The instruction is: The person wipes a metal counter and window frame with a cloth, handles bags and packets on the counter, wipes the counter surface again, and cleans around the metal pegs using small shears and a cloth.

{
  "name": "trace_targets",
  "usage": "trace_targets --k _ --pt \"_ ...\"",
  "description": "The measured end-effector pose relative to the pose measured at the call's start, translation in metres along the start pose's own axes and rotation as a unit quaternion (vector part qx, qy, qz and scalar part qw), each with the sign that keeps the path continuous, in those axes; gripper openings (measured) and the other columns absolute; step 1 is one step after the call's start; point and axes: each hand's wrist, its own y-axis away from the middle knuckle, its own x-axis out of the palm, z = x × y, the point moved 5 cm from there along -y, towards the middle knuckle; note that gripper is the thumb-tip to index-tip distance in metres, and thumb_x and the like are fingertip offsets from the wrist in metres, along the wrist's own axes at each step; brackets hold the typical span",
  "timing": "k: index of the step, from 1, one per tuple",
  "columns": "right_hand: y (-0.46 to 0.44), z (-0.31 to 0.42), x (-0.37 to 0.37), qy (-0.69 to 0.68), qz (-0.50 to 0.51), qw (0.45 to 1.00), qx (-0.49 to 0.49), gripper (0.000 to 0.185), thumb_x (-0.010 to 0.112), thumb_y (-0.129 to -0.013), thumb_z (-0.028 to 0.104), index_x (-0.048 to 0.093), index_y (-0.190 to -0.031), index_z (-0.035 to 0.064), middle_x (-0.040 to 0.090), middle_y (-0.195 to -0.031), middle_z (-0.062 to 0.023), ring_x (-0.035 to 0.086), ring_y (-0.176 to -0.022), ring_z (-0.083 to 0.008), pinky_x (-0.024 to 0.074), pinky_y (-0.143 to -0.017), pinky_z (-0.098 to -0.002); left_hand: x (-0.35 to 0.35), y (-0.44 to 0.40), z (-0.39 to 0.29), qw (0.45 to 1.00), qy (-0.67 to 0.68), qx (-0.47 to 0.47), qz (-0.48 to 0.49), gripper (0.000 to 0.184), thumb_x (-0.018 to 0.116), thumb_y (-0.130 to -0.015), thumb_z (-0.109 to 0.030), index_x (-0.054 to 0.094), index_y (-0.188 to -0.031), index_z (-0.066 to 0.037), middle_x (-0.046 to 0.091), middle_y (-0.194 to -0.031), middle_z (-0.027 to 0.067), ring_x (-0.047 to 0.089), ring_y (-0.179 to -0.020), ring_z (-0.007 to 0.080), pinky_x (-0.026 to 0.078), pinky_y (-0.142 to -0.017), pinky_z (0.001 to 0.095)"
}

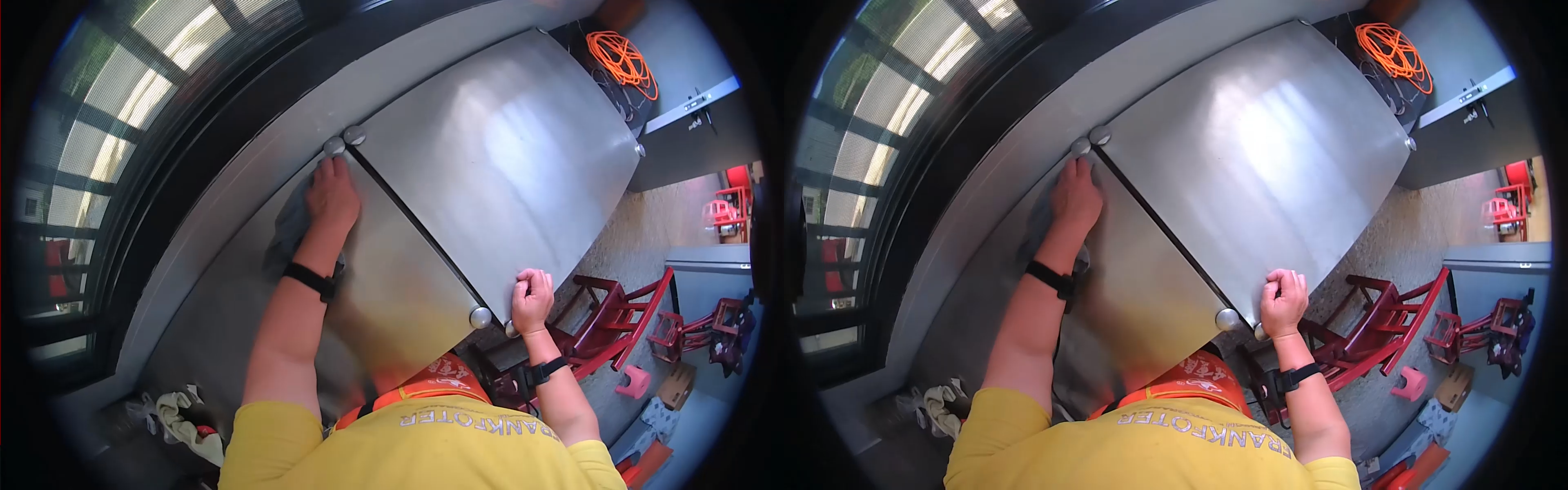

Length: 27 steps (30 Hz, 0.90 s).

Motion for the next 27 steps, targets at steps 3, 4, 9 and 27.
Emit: trace_targets --k 3,4,9,27 --pt "0.001 -0.001 -0.001 -0.004 -0.004 1.0 -0.002 0.004 0.052 -0.076 0.006 0.055 -0.079 0.008 0.055 -0.076 -0.0085 0.052 -0.075 -0.0293 0.0432 -0.069 -0.04 -0.005 0.009 0.011 0.999 0.005 -0.038 0.014 0.038 0.054 -0.085 -0.014 0.047 -0.12 -0.003 0.046 -0.122 0.0111 0.049 -0.113 0.0299 0.048 -0.086 0.0457" --pt "0.0 0.0 0.0 -0.006 -0.006 1.0 -0.005 0.004 0.052 -0.076 0.006 0.055 -0.079 0.0081 0.055 -0.075 -0.0084 0.052 -0.074 -0.0293 0.0431 -0.069 -0.0399 -0.009 0.008 0.013 0.999 0.012 -0.036 0.006 0.038 0.054 -0.083 -0.013 0.047 -0.12 -0.003 0.046 -0.122 0.0109 0.049 -0.113 0.0299 0.048 -0.087 0.0452" --pt "0.0 0.003 -0.001 0.001 -0.005 1.0 -0.006 0.004 0.052 -0.076 0.006 0.055 -0.078 0.0085 0.055 -0.075 -0.0082 0.052 -0.074 -0.0293 0.043 -0.068 -0.0399 -0.009 0.007 0.007 1.0 -0.004 0.01 -0.021 0.036 0.055 -0.082 -0.01 0.049 -0.116 -0.003 0.046 -0.121 0.0097 0.05 -0.11 0.0302 0.049 -0.085 0.0444" --pt "0.0 0.001 0.001 0.014 0.0 1.0 -0.01 0.006 0.05 -0.077 0.005 0.054 -0.08 0.0079 0.055 -0.078 -0.0084 0.052 -0.076 -0.0294 0.0428 -0.069 -0.0404 -0.018 0.001 0.044 0.999 -0.004 -0.032 0.008 0.039 0.056 -0.083 -0.017 0.051 -0.119 -0.006 0.047 -0.12 0.0096 0.051 -0.111 0.0311 0.05 -0.084 0.0453"
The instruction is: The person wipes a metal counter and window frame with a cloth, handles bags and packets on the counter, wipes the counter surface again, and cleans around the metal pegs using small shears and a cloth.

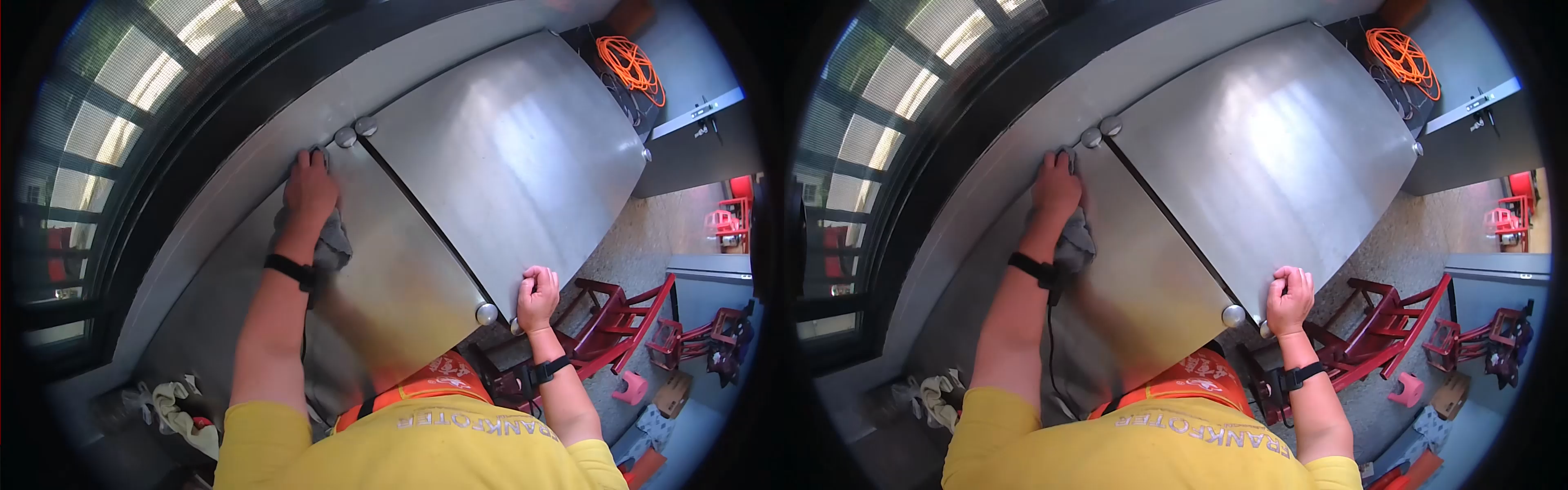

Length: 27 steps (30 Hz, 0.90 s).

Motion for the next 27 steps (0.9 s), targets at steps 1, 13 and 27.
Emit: trace_targets --k 1,13,27 --pt "0.001 0.0 0.001 0.0 -0.001 1.0 0.002 0.006 0.05 -0.077 0.005 0.054 -0.08 0.0079 0.055 -0.078 -0.0083 0.052 -0.076 -0.0294 0.0428 -0.069 -0.0406 -0.003 0.0 0.007 0.999 0.033 0.014 -0.024 0.038 0.057 -0.081 -0.016 0.052 -0.118 -0.006 0.047 -0.119 0.0094 0.05 -0.111 0.0304 0.05 -0.085 0.0449" --pt "0.001 0.004 0.004 0.015 0.011 1.0 -0.001 0.006 0.05 -0.077 0.008 0.054 -0.082 0.0086 0.055 -0.079 -0.0075 0.051 -0.078 -0.0289 0.0427 -0.071 -0.0402 0.002 0.016 -0.026 0.984 0.02 0.177 -0.022 0.044 0.056 -0.076 -0.003 0.051 -0.119 -0.011 0.048 -0.119 0.006 0.049 -0.112 0.0296 0.049 -0.083 0.0443" --pt "0.003 0.0 0.004 0.021 0.013 1.0 -0.002 0.006 0.05 -0.077 0.009 0.054 -0.082 0.0099 0.056 -0.079 -0.0076 0.052 -0.08 -0.0291 0.043 -0.072 -0.0412 -0.015 0.096 0.017 0.274 0.933 -0.16 0.171 0.033 0.051 -0.089 -0.013 0.053 -0.121 -0.003 0.06 -0.113 0.0087 0.058 -0.102 0.0214 0.048 -0.088 0.0371"
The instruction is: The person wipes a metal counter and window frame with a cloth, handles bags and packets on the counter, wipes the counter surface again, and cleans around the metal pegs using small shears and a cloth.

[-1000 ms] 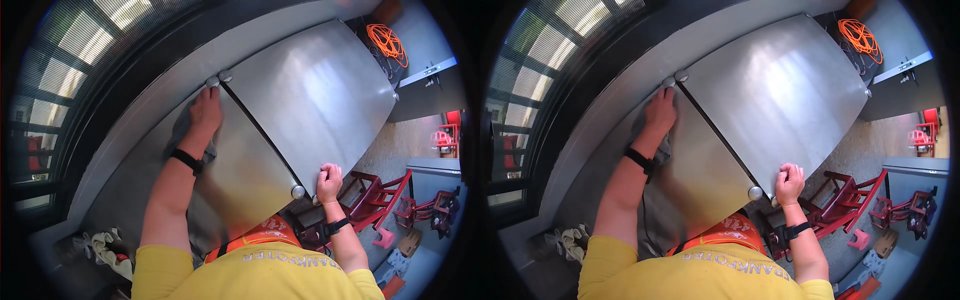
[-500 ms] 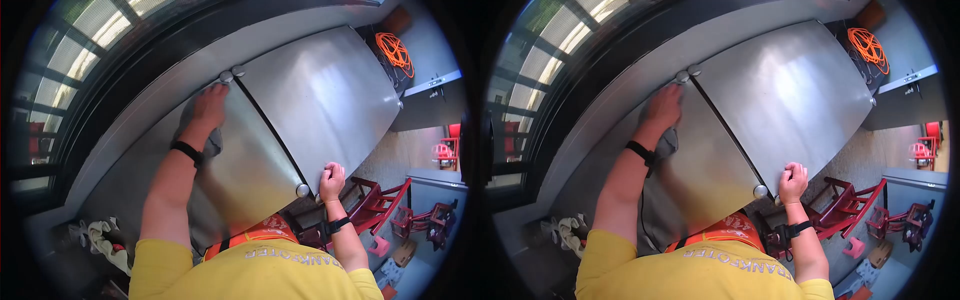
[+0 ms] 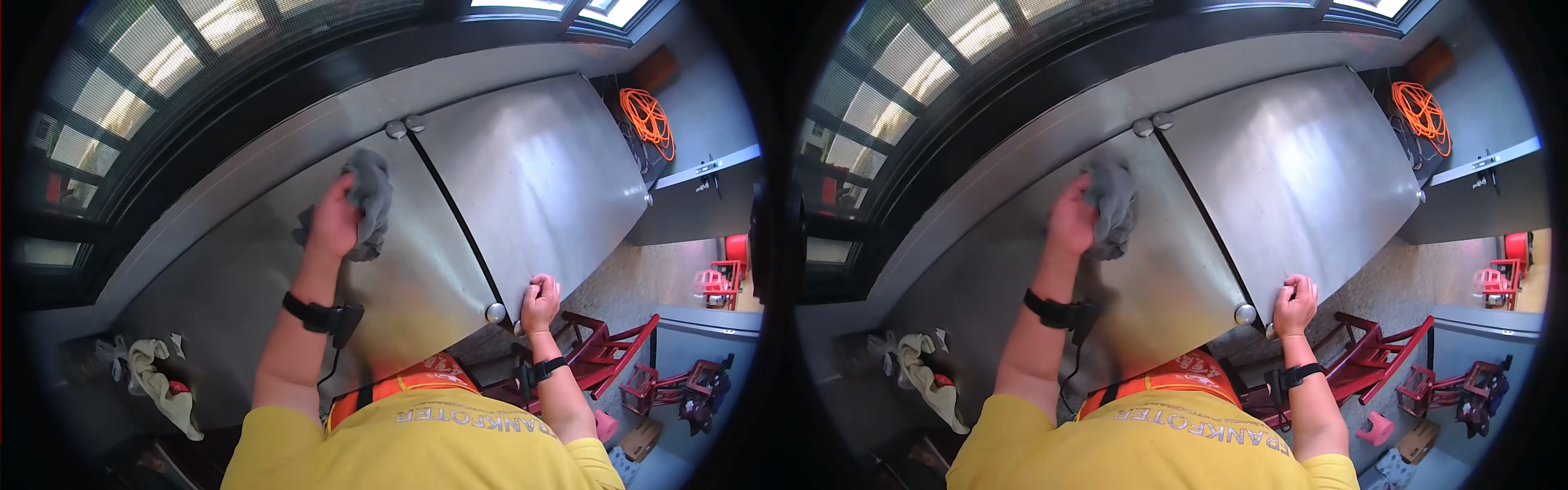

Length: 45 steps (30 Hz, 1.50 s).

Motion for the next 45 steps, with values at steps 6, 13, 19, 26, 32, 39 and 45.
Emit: trace_targets --k 6,13,19,26,32,39,45 --pt "0.001 0.0 0.001 0.001 0.003 1.0 0.008 0.006 0.05 -0.077 0.009 0.054 -0.082 0.0097 0.056 -0.079 -0.008 0.052 -0.081 -0.0295 0.0432 -0.073 -0.0415 -0.012 0.001 -0.044 0.969 -0.181 0.168 0.018 0.03 0.054 -0.089 -0.01 0.054 -0.119 -0.004 0.061 -0.108 0.0097 0.06 -0.095 0.0228 0.05 -0.085 0.0355" --pt "0.003 -0.016 0.007 0.026 0.006 0.999 0.026 0.012 0.048 -0.079 0.008 0.058 -0.086 0.0068 0.056 -0.082 -0.0122 0.055 -0.08 -0.03 0.0459 -0.074 -0.0409 -0.012 -0.112 -0.016 0.52 -0.783 0.309 -0.14 0.035 0.061 -0.082 -0.021 0.058 -0.116 -0.012 0.063 -0.095 0.0174 0.059 -0.092 0.0341 0.049 -0.079 0.0454" --pt "0.001 -0.024 0.011 0.007 0.031 0.999 0.0 0.013 0.045 -0.083 0.011 0.054 -0.09 0.0041 0.053 -0.083 -0.0139 0.052 -0.08 -0.03 0.0422 -0.074 -0.0419 0.009 -0.087 0.02 0.459 -0.859 0.209 -0.094 0.04 0.057 -0.078 -0.015 0.055 -0.119 -0.014 0.057 -0.114 0.0138 0.051 -0.105 0.0345 0.041 -0.087 0.0475" --pt "-0.001 -0.026 0.011 0.015 0.052 0.998 -0.036 0.015 0.043 -0.083 0.014 0.051 -0.091 0.0045 0.052 -0.084 -0.0142 0.049 -0.083 -0.0317 0.0396 -0.078 -0.0448 0.049 0.059 0.111 0.599 -0.773 0.199 0.055 0.02 0.044 -0.086 -0.014 0.057 -0.094 0.0 0.059 -0.097 0.0228 0.057 -0.093 0.0388 0.047 -0.077 0.0501" --pt "-0.008 -0.027 0.019 -0.033 0.082 0.994 -0.071 0.013 0.045 -0.084 0.011 0.054 -0.088 0.0021 0.055 -0.08 -0.0139 0.053 -0.077 -0.0299 0.0433 -0.072 -0.0412 -0.07 0.188 0.246 0.676 -0.65 -0.254 0.236 0.025 0.056 -0.084 -0.023 0.067 -0.094 -0.003 0.068 -0.095 0.0152 0.063 -0.088 0.0254 0.049 -0.074 0.04" --pt "0.116 0.167 -0.027 -0.258 0.688 0.679 0.006 0.019 0.057 -0.091 0.013 0.061 -0.106 0.0018 0.064 -0.084 -0.0024 0.06 -0.081 -0.0091 0.0483 -0.067 -0.0235 -0.057 0.227 0.21 0.671 -0.728 -0.084 0.111 0.025 0.065 -0.077 -0.028 0.069 -0.085 -0.004 0.068 -0.083 0.0145 0.065 -0.075 0.0263 0.05 -0.065 0.0401" --pt "0.166 0.175 -0.013 -0.14 0.791 0.55 -0.229 0.039 0.048 -0.097 0.031 0.05 -0.124 0.0043 0.061 -0.115 -0.0177 0.058 -0.107 -0.0277 0.0434 -0.095 -0.0381 -0.037 0.258 0.2 0.384 -0.919 0.078 0.041 0.012 0.057 -0.08 -0.024 0.062 -0.084 -0.013 0.059 -0.09 0.0027 0.058 -0.089 0.0228 0.053 -0.067 0.0381"
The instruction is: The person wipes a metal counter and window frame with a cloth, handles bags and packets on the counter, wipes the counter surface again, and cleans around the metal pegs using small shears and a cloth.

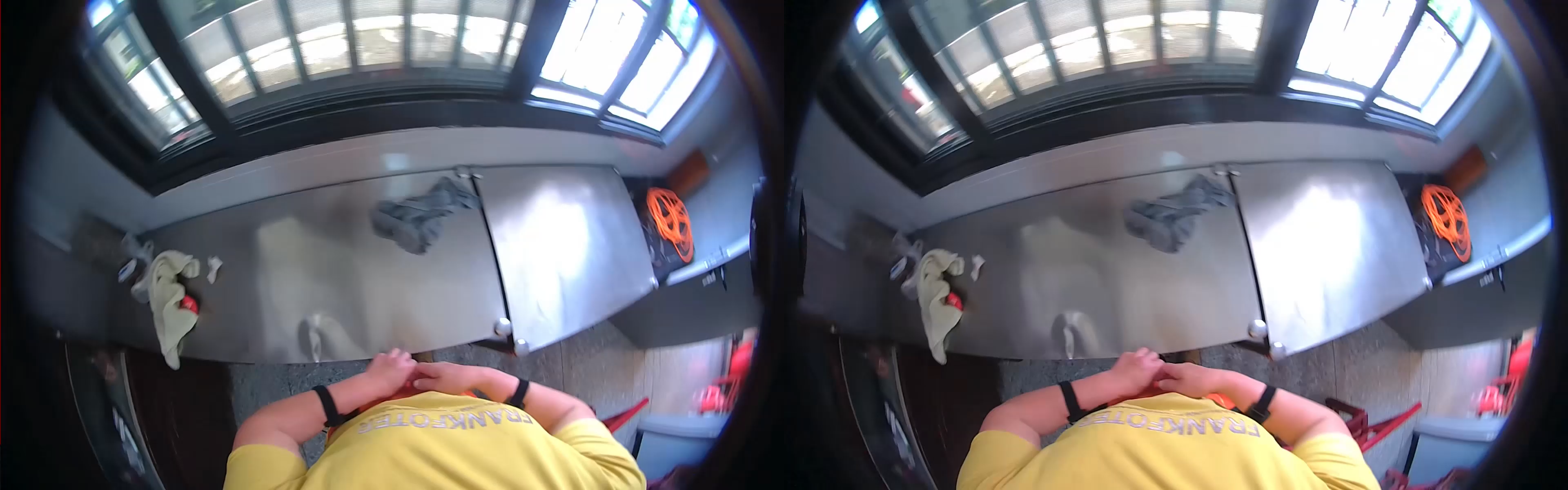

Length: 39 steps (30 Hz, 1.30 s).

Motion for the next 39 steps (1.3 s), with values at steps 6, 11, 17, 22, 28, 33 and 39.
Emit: trace_targets --k 6,11,17,22,28,33,39 --pt "-0.042 -0.044 0.056 0.079 -0.039 0.974 -0.208 0.031 0.05 -0.094 0.023 0.055 -0.117 0.0035 0.062 -0.112 -0.0187 0.06 -0.102 -0.0309 0.046 -0.086 -0.0395 -0.029 -0.012 -0.015 0.992 0.09 -0.061 -0.069 0.018 0.055 -0.089 -0.024 0.059 -0.082 -0.008 0.061 -0.079 0.0118 0.061 -0.077 0.0323 0.05 -0.069 0.0423" --pt "-0.045 -0.069 0.04 -0.094 -0.124 0.988 -0.005 0.025 0.054 -0.09 0.021 0.062 -0.113 0.0125 0.061 -0.115 -0.0132 0.058 -0.105 -0.0259 0.0454 -0.088 -0.0357 -0.039 -0.027 -0.041 0.985 0.163 -0.041 -0.03 0.019 0.054 -0.089 -0.025 0.059 -0.085 -0.006 0.062 -0.084 0.0143 0.06 -0.081 0.0361 0.049 -0.073 0.0448" --pt "-0.033 -0.096 0.036 0.17 -0.153 0.971 0.076 0.029 0.054 -0.085 0.026 0.064 -0.11 0.0173 0.063 -0.112 -0.0095 0.06 -0.105 -0.0238 0.0472 -0.088 -0.0356 -0.034 -0.043 -0.06 0.984 0.174 0.015 0.032 0.025 0.054 -0.088 -0.029 0.061 -0.087 -0.005 0.064 -0.089 0.0171 0.061 -0.085 0.0379 0.049 -0.075 0.0462" --pt "0.0 -0.056 0.04 -0.041 -0.126 0.989 -0.066 0.028 0.049 -0.09 0.018 0.064 -0.114 0.0159 0.063 -0.114 -0.0064 0.058 -0.109 -0.0165 0.0444 -0.091 -0.0331 -0.029 -0.048 -0.046 0.976 0.197 -0.005 0.098 0.023 0.055 -0.086 -0.025 0.064 -0.087 -0.004 0.066 -0.085 0.0175 0.064 -0.081 0.034 0.05 -0.073 0.0435" --pt "-0.021 -0.071 0.046 -0.157 -0.138 0.96 0.188 0.037 0.046 -0.094 0.029 0.058 -0.121 0.0071 0.063 -0.117 -0.0086 0.055 -0.117 -0.0192 0.042 -0.096 -0.0336 -0.029 -0.053 -0.019 0.909 0.365 -0.097 0.176 0.02 0.062 -0.082 -0.02 0.067 -0.089 -0.002 0.067 -0.076 0.0064 0.061 -0.068 0.0108 0.05 -0.064 0.0279" --pt "0.058 0.051 -0.008 0.167 -0.026 0.973 0.16 0.038 0.05 -0.091 0.033 0.056 -0.116 0.004 0.065 -0.1 -0.0202 0.064 -0.095 -0.0345 0.0489 -0.079 -0.0423 -0.032 -0.056 -0.004 0.92 0.34 -0.053 0.188 0.028 0.06 -0.081 -0.03 0.067 -0.09 -0.005 0.068 -0.081 0.0138 0.066 -0.073 0.0243 0.052 -0.068 0.036" --pt "0.097 0.034 -0.072 -0.143 -0.306 0.941 0.038 0.031 0.06 -0.085 0.012 0.058 -0.115 0.004 0.063 -0.087 -0.0067 0.061 -0.078 -0.0169 0.0482 -0.072 -0.0299 -0.071 -0.081 0.044 0.862 0.48 0.008 0.163 0.023 0.059 -0.088 -0.026 0.066 -0.096 -0.006 0.064 -0.075 0.0061 0.058 -0.069 0.0128 0.048 -0.064 0.0293"
